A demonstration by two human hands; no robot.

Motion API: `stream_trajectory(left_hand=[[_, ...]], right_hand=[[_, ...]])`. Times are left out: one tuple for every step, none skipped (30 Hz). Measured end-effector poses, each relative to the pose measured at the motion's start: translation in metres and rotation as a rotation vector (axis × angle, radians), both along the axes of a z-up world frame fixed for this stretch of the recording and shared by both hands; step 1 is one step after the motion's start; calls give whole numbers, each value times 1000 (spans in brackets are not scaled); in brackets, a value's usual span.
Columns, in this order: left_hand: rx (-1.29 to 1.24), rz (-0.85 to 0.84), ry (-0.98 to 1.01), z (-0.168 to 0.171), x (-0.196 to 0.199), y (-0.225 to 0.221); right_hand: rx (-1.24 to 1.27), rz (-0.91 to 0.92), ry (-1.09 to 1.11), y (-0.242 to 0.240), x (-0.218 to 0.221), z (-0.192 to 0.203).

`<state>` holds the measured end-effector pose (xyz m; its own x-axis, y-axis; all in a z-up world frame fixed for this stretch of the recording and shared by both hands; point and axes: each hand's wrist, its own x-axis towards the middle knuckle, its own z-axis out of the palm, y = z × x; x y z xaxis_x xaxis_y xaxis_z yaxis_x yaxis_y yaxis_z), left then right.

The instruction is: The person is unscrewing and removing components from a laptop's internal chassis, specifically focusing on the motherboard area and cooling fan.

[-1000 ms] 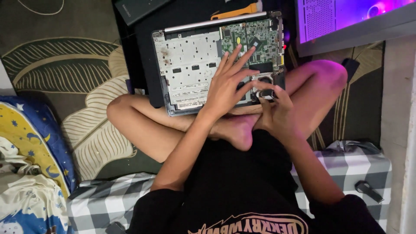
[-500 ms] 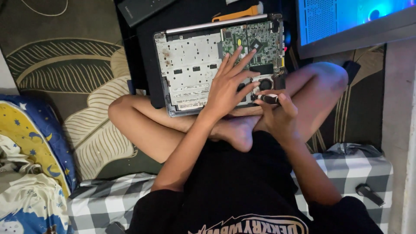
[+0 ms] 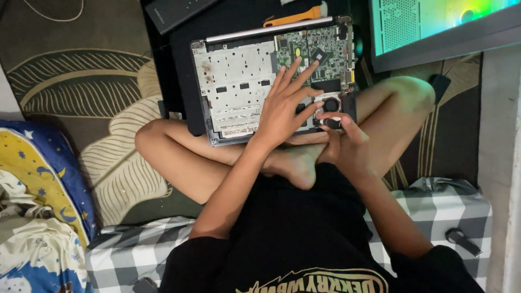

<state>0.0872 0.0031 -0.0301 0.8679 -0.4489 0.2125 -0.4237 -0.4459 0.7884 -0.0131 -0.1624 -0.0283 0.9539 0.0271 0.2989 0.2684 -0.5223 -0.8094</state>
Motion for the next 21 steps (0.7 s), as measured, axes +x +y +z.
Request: stream_trajectory(left_hand=[[0, 2, 1, 1, 0, 0], [-5, 2, 6, 2, 0, 0], [-9, 2, 12, 3, 0, 1], [-9, 5, 13, 1, 0, 0], [-8, 4, 6, 0, 0, 0], [-6, 4, -3, -1, 1, 0], [-6, 7, -3, -2, 0, 0], [-5, 8, 3, -2, 0, 0], [-5, 8, 9, -3, -1, 0], [-8, 5, 6, -2, 0, 0], [-4, 0, 7, -2, 0, 0], [2, -2, 10, -2, 0, 1], [1, -2, 10, -2, 0, 1], [9, -3, 3, -2, 0, 0], [17, -4, -3, -2, 1, 0], [18, -3, -4, -2, 1, 0], [17, -2, -1, -1, 1, 0], [14, 0, 0, 0, 1, 0], [15, 2, -2, 1, 1, 0], [23, -5, 8, 3, 1, 1], [30, -11, 18, 5, 1, 2]], right_hand=[[0, 2, 1, -2, -1, -6], [36, 43, -84, -4, -1, -12], [73, 83, -169, -5, -1, -18], [73, 86, -168, -3, 3, -10], [-61, 98, -239, -1, 8, -1], [-196, 110, -313, 2, 14, 7], [-195, 113, -314, 1, 13, 1], [-93, 106, -287, 0, 11, -4], [8, 99, -259, -1, 10, -10], [5, 96, -261, 1, 11, -7], [-61, 97, -280, 2, 12, -3], [-124, 102, -296, 4, 12, 0], [-124, 102, -296, 5, 13, 2], [-85, 89, -306, 6, 14, 4], [-45, 76, -315, 8, 15, 6], [-44, 77, -316, 6, 15, -2], [32, 74, -314, 5, 14, -11], [108, 71, -313, 3, 13, -19], [109, 73, -316, 3, 12, -17], [46, 49, -314, 4, 11, -14], [-17, 24, -311, 6, 10, -12]])
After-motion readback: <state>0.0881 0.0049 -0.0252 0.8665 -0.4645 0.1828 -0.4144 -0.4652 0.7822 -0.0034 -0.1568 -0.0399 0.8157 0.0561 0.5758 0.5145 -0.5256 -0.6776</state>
